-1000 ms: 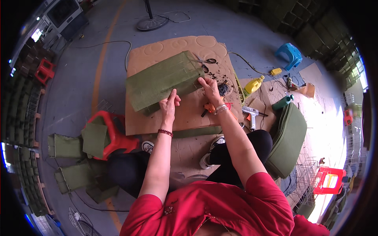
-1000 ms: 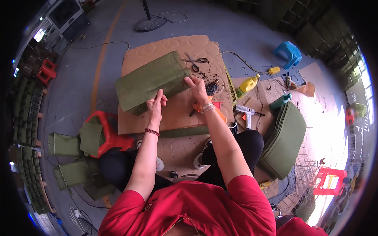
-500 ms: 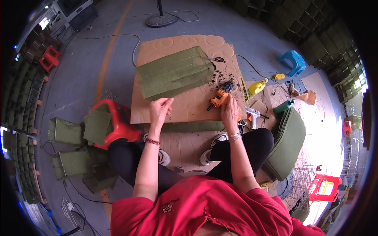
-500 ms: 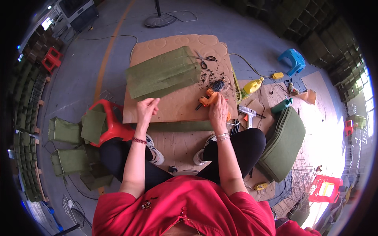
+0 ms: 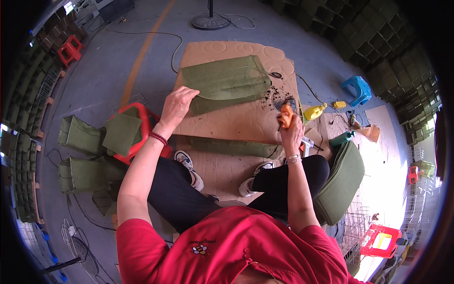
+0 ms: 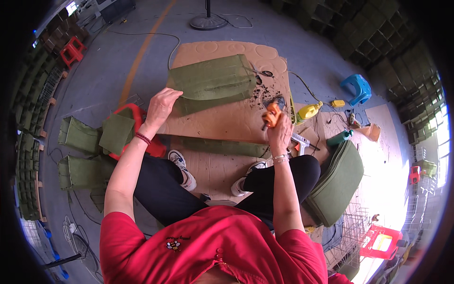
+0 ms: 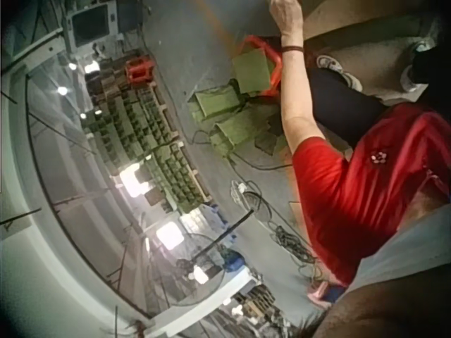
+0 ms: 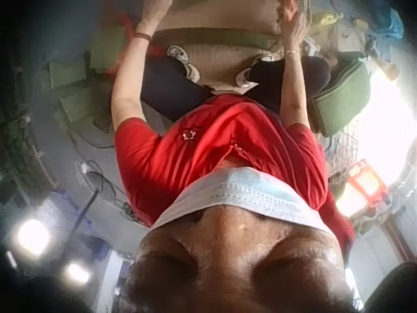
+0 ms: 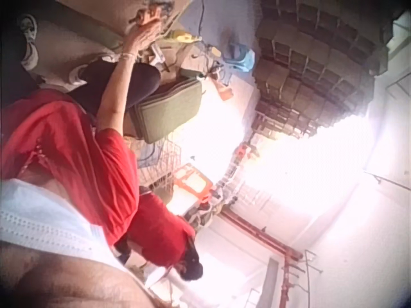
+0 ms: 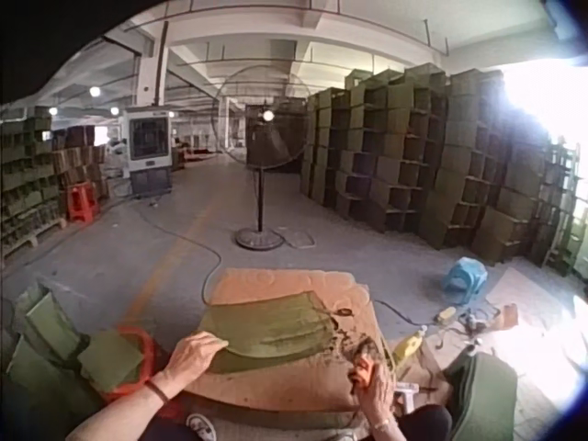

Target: The recorder uses a hot glue gun and pre-cut fabric to assemble green fabric baskets onto wire frames.

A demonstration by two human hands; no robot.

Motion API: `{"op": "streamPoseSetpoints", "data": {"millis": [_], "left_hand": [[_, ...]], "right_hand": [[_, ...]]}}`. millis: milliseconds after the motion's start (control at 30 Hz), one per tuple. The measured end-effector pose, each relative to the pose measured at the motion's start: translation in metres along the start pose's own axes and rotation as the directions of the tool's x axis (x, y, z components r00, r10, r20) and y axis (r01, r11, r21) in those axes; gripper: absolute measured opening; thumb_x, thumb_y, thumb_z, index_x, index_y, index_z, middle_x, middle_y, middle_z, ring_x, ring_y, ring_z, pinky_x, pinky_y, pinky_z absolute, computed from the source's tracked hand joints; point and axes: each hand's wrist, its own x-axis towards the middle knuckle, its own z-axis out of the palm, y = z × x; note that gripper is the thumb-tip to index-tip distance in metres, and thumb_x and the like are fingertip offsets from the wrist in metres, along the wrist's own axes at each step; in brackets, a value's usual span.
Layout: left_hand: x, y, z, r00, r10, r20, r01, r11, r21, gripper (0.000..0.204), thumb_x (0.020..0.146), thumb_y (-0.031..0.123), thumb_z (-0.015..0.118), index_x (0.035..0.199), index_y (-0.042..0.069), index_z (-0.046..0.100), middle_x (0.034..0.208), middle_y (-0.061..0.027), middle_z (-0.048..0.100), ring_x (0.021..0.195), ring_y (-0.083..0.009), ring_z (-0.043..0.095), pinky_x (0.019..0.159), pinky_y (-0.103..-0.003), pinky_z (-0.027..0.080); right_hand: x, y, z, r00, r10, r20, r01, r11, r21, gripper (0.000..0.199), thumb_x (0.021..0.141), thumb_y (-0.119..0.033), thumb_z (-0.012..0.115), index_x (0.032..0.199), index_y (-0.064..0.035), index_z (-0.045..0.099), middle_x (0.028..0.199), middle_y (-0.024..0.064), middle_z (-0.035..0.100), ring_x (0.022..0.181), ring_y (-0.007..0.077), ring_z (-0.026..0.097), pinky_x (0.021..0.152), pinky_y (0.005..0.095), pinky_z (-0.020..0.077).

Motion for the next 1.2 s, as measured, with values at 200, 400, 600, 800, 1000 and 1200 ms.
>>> {"op": "streamPoseSetpoints", "data": {"millis": [200,400,600,800,1000,1200], "left_hand": [[0.005,-0.013,0.0,0.975,-0.221,-0.007,0.206,0.916,-0.345,0.014,0.084,0.009,0.068,0.095,0.0,0.071,0.095,-0.013,0.07,0.087,-0.0283,0.067,0.074,-0.035,0.052],[0.021,-0.01,-0.007,0.937,-0.345,0.061,0.343,0.869,-0.358,0.015,0.088,0.015,0.067,0.096,0.003,0.071,0.088,-0.016,0.07,0.076,-0.0326,0.067,0.07,-0.035,0.051],[0.02,-0.022,-0.006,0.933,-0.354,0.065,0.352,0.858,-0.374,0.018,0.09,0.018,0.065,0.099,0.004,0.072,0.09,-0.0161,0.071,0.074,-0.0306,0.067,0.069,-0.035,0.051],[0.022,-0.018,-0.008,0.917,-0.389,0.084,0.391,0.84,-0.377,0.019,0.09,0.018,0.064,0.101,0.004,0.072,0.089,-0.0157,0.071,0.072,-0.0268,0.068,0.069,-0.034,0.051],[0.023,-0.016,-0.007,0.925,-0.379,0.017,0.353,0.843,-0.405,0.019,0.091,0.018,0.064,0.101,0.004,0.072,0.087,-0.0151,0.071,0.067,-0.0257,0.067,0.066,-0.033,0.051],[0.023,-0.013,-0.008,0.918,-0.394,0.032,0.374,0.84,-0.392,0.018,0.091,0.017,0.064,0.101,0.004,0.072,0.088,-0.0151,0.071,0.069,-0.0254,0.068,0.066,-0.033,0.051]], "right_hand": [[-0.007,-0.026,-0.052,0.898,0.154,0.411,-0.416,-0.001,0.909,0.036,0.088,-0.017,0.066,0.114,0.0054,0.055,0.103,0.0178,0.067,0.102,0.0286,0.065,0.095,0.0397,0.0497],[-0.06,-0.097,-0.046,0.76,-0.238,0.605,-0.646,-0.17,0.744,0.041,0.084,-0.025,0.06,0.111,0.0045,0.052,0.102,0.0216,0.063,0.104,0.0377,0.063,0.1,0.0506,0.0458],[-0.072,-0.171,-0.012,0.703,-0.36,0.613,-0.707,-0.263,0.657,0.025,0.092,-0.012,0.056,0.112,0.0034,0.055,0.1,0.0132,0.065,0.102,0.0263,0.064,0.096,0.04,0.0483],[-0.071,-0.195,0.001,0.688,-0.303,0.66,-0.722,-0.188,0.666,0.024,0.091,-0.013,0.058,0.109,0.0031,0.056,0.097,0.0108,0.065,0.095,0.0224,0.064,0.088,0.0338,0.0493],[-0.07,-0.195,0.006,0.679,-0.244,0.692,-0.732,-0.153,0.664,0.021,0.089,-0.013,0.057,0.104,0.0026,0.054,0.095,0.0144,0.062,0.095,0.0291,0.063,0.093,0.0425,0.048],[-0.07,-0.196,0.004,0.694,-0.241,0.679,-0.719,-0.175,0.672,0.024,0.09,-0.012,0.058,0.108,0.0026,0.054,0.094,0.0129,0.063,0.093,0.0265,0.064,0.089,0.0387,0.049]]}}
